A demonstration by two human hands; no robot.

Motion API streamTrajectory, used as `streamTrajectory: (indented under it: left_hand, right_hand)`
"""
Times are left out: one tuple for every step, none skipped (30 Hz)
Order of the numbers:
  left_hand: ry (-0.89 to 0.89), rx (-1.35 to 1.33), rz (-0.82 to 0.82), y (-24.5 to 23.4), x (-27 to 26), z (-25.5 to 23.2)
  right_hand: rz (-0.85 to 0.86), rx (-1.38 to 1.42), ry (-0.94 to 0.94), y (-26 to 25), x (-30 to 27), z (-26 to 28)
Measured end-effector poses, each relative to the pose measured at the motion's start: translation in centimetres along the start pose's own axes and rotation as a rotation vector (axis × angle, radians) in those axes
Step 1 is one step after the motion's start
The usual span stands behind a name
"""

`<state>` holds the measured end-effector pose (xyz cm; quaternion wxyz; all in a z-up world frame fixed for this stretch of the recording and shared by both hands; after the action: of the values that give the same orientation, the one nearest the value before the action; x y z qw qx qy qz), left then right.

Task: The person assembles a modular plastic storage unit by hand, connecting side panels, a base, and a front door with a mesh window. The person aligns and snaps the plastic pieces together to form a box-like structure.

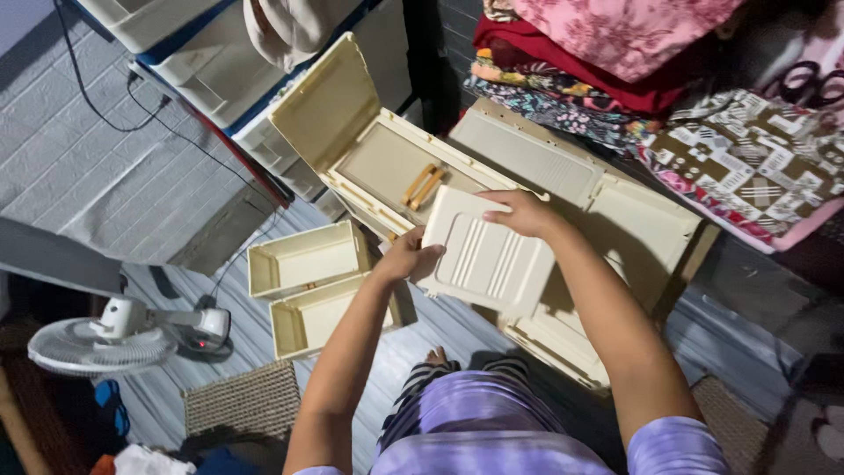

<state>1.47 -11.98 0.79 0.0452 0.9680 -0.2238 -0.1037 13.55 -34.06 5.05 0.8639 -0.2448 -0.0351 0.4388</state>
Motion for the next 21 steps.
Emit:
streamTrajectory:
  left_hand:
    - [0.037, -0.021, -0.003, -0.4, 0.1, 0.4]
    - [0.091, -0.066, -0.063, -1.3, 0.2, 0.8]
    - [0.145, -0.110, -0.123, -2.2, 0.2, 1.3]
    - [0.198, -0.154, -0.183, -3.1, 0.1, 1.8]
    - [0.220, -0.212, -0.202, -3.6, -0.1, 2.7]
    - [0.241, -0.270, -0.222, -3.9, -0.3, 3.5]
    - [0.260, -0.329, -0.242, -4.2, -0.5, 4.4]
    - [0.258, -0.398, -0.273, -4.4, -0.3, 5.3]
    - [0.259, -0.467, -0.309, -4.6, -0.2, 6.2]
    - [0.259, -0.536, -0.346, -5.0, -0.3, 6.9]
    - [0.257, -0.570, -0.356, -4.9, -0.2, 7.6]
    - [0.254, -0.605, -0.367, -4.7, -0.1, 8.2]
    - [0.254, -0.643, -0.377, -4.2, 0.2, 8.7]
    - [0.256, -0.668, -0.395, -3.8, 0.4, 9.0]
    - [0.259, -0.693, -0.414, -3.2, 0.7, 9.3]
    - [0.263, -0.719, -0.434, -2.6, 1.0, 9.6]
    - [0.272, -0.711, -0.461, -2.0, 1.1, 9.8]
    - [0.281, -0.702, -0.488, -1.3, 1.2, 10.1]
    - [0.292, -0.692, -0.518, -0.9, 1.4, 10.3]
    - [0.206, -0.666, -0.551, -0.4, 1.5, 11.3]
    - [0.120, -0.638, -0.582, 0.0, 1.2, 12.3]
  right_hand:
    - [-0.032, -0.120, -0.007, 0.4, 0.5, 1.3]
    - [-0.140, -0.186, -0.003, 0.0, 0.7, 2.3]
    - [-0.249, -0.252, 0.002, -0.5, 0.9, 3.1]
    - [-0.358, -0.318, 0.006, -1.0, 1.0, 3.7]
    - [-0.463, -0.334, 0.002, -1.6, 0.7, 3.9]
    - [-0.569, -0.350, -0.001, -2.5, 0.0, 3.8]
    - [-0.674, -0.365, -0.002, -3.4, -1.0, 3.3]
    - [-0.658, -0.311, 0.072, -4.0, -1.3, 1.7]
    - [-0.639, -0.257, 0.140, -4.6, -1.8, -0.2]
    - [-0.619, -0.202, 0.208, -5.2, -2.5, -2.2]
    - [-0.547, -0.112, 0.219, -5.3, -3.1, -4.4]
    - [-0.474, -0.021, 0.229, -4.9, -3.4, -6.4]
    - [-0.400, 0.065, 0.239, -4.4, -3.5, -8.4]
    - [-0.358, 0.177, 0.269, -3.8, -3.6, -10.6]
    - [-0.313, 0.286, 0.297, -3.1, -3.8, -12.5]
    - [-0.267, 0.396, 0.325, -2.5, -3.8, -14.4]
    - [-0.278, 0.387, 0.317, -2.5, -3.6, -15.6]
    - [-0.289, 0.379, 0.309, -2.5, -3.2, -16.6]
    - [-0.296, 0.370, 0.298, -2.7, -2.7, -17.4]
    - [-0.314, 0.327, 0.230, -3.1, -2.1, -17.5]
    - [-0.331, 0.286, 0.159, -3.4, -1.5, -17.3]
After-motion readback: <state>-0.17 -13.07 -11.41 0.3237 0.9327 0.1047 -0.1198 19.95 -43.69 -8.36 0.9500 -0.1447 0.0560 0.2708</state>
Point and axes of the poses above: each hand's wrist, its own x-axis towards the middle knuckle, its own y-axis out of the palm, z = x × y, the point moved 8 cm from there along x, towards the middle knuckle, and after that the axes turned 15 degrees about z, right-handed, at the moved point
